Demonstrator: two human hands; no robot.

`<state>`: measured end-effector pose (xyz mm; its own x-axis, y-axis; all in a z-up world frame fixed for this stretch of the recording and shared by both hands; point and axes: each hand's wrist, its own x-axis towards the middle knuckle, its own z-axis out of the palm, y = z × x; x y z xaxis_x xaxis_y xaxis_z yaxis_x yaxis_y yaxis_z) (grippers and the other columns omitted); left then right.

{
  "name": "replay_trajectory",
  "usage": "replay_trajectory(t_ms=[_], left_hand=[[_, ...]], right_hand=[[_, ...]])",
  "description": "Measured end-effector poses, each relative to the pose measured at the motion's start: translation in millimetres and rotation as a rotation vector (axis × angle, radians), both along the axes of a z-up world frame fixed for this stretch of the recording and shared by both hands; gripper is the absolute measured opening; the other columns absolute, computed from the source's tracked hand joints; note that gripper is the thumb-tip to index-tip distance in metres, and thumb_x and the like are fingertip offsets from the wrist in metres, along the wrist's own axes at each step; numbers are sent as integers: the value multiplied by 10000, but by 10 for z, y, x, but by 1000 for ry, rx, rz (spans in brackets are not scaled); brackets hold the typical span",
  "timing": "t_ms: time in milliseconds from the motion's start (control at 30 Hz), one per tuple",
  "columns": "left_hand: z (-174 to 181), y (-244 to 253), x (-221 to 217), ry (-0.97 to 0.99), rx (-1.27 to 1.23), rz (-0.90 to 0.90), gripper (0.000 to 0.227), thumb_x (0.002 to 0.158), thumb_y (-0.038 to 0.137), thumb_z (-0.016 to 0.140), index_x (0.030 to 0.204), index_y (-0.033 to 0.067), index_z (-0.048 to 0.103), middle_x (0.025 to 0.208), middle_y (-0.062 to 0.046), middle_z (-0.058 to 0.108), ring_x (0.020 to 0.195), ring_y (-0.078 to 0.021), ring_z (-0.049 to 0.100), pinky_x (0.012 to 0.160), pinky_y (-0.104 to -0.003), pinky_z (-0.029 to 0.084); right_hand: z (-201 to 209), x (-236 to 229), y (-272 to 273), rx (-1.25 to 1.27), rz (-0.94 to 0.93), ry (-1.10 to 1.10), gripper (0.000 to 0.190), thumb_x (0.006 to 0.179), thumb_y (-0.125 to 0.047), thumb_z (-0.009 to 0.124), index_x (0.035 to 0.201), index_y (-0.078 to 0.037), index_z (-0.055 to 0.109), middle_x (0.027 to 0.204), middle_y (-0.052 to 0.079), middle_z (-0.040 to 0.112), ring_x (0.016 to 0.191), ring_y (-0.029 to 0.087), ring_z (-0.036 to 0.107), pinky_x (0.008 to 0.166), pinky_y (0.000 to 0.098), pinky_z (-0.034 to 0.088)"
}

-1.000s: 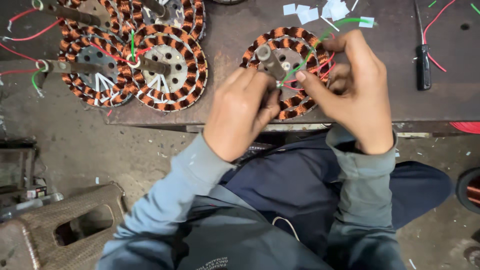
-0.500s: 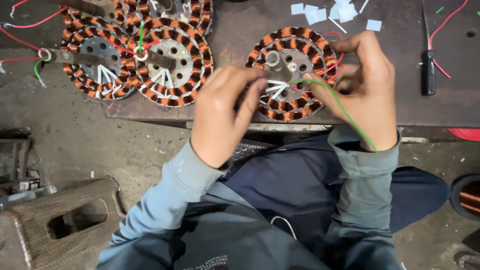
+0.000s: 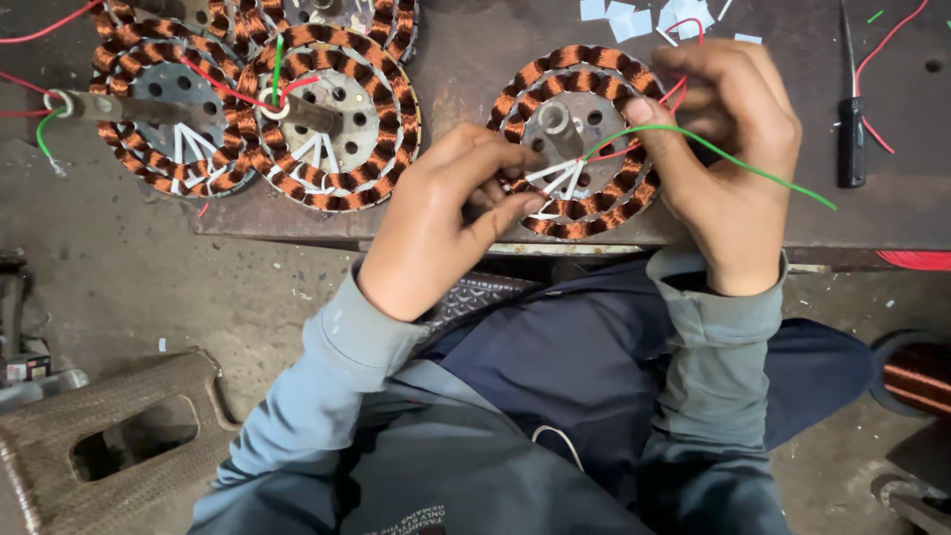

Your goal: The person assembles motor stators by hand, stripping wire ends, twisting colored wires together, and securing connections with white tape. They use shears to cut wires and a screwdriver to adjust components within the stator slots.

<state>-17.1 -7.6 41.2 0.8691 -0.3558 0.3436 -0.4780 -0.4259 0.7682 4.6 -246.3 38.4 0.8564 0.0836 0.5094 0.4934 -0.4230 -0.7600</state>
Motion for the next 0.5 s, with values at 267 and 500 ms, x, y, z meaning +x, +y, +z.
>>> replay_trajectory(t_ms=[267,500], left_hand=[[32,-20,108,-218,83,36,174,989,115,761,1136,42,704,1066,-118,664,917,-290,692,803,-367,546],[18,-138,135,-316,166,-13,152,903,67,732,1019,28,642,1001,-149,607,976,-366,625,827,-458,508]], right_hand=[[387,-386,12,-427,-178,-176,301,905,40,799,1190,45,703,1090,173,566,968,258,577,837,353,477],[396,-487,52,-39,-58,72,87,1032,14,691,1113,45,685,1061,108,648,922,138,629,816,260,488]])
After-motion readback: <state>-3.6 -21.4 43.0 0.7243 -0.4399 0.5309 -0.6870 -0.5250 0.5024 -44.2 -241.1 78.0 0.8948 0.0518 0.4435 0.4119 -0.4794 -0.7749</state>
